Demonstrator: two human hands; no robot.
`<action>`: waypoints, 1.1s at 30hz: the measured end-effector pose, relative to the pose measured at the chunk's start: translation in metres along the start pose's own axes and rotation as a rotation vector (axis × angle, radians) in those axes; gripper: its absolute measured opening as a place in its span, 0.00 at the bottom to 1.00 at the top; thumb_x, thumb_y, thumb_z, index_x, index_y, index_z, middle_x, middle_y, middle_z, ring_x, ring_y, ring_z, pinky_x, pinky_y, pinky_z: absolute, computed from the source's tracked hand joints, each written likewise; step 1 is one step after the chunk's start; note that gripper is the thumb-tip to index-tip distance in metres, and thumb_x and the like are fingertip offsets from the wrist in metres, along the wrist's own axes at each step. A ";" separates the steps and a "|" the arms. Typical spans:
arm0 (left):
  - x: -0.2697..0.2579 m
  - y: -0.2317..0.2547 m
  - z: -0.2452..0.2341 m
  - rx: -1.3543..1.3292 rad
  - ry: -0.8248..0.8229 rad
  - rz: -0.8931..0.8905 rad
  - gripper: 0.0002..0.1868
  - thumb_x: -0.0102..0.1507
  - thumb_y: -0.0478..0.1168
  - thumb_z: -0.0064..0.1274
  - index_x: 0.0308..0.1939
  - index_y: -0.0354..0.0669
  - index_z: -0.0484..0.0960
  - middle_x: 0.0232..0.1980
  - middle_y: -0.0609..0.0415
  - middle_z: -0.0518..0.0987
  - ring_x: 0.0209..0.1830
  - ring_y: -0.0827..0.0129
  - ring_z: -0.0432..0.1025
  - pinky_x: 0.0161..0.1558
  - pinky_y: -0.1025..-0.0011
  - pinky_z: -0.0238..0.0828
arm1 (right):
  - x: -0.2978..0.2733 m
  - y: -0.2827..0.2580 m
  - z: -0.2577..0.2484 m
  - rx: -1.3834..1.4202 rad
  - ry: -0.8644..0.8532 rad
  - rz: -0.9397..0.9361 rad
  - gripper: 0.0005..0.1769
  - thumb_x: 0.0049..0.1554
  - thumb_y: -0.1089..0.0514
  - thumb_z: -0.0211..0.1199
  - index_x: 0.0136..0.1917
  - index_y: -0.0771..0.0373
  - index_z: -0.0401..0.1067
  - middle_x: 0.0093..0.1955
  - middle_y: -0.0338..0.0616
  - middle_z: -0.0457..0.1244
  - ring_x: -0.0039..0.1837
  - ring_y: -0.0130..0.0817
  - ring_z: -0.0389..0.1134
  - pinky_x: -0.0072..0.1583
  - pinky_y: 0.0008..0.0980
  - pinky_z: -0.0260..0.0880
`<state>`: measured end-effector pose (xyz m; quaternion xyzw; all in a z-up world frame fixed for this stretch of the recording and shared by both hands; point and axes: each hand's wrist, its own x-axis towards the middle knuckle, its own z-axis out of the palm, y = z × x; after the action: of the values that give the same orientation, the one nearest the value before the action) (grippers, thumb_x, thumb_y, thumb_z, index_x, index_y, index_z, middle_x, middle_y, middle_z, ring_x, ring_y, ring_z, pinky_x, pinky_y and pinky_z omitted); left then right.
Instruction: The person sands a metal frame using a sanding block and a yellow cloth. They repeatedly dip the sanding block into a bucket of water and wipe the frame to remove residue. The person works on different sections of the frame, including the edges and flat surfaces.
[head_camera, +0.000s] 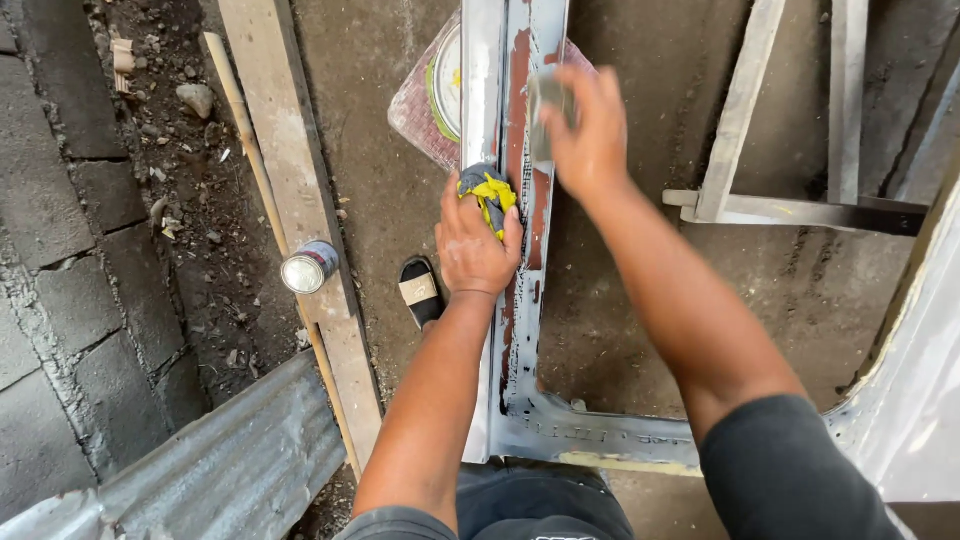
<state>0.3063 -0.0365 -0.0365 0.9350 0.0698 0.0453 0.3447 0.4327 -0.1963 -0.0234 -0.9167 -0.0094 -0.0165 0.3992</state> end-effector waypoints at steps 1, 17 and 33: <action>0.000 0.000 0.000 0.004 0.000 0.000 0.29 0.65 0.52 0.55 0.60 0.35 0.66 0.74 0.35 0.63 0.67 0.40 0.66 0.58 0.47 0.66 | 0.020 0.006 0.005 0.004 0.000 0.000 0.24 0.55 0.66 0.73 0.63 0.59 0.72 0.57 0.47 0.62 0.56 0.42 0.68 0.57 0.37 0.69; 0.105 0.017 0.029 0.123 -0.037 0.131 0.22 0.67 0.47 0.53 0.60 0.37 0.72 0.82 0.44 0.56 0.80 0.47 0.53 0.77 0.48 0.46 | -0.025 -0.025 -0.002 0.123 0.068 0.171 0.25 0.55 0.68 0.69 0.65 0.59 0.73 0.55 0.47 0.62 0.49 0.40 0.66 0.51 0.32 0.68; 0.138 0.021 0.036 0.082 -0.011 0.124 0.22 0.65 0.47 0.52 0.57 0.37 0.71 0.79 0.39 0.59 0.77 0.41 0.54 0.73 0.44 0.47 | 0.013 -0.008 0.010 0.060 0.178 -0.035 0.25 0.57 0.65 0.67 0.67 0.61 0.71 0.57 0.50 0.62 0.59 0.47 0.67 0.61 0.41 0.68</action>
<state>0.4488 -0.0531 -0.0450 0.9510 0.0117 0.0588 0.3032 0.4460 -0.1836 -0.0235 -0.8988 0.0098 -0.1047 0.4256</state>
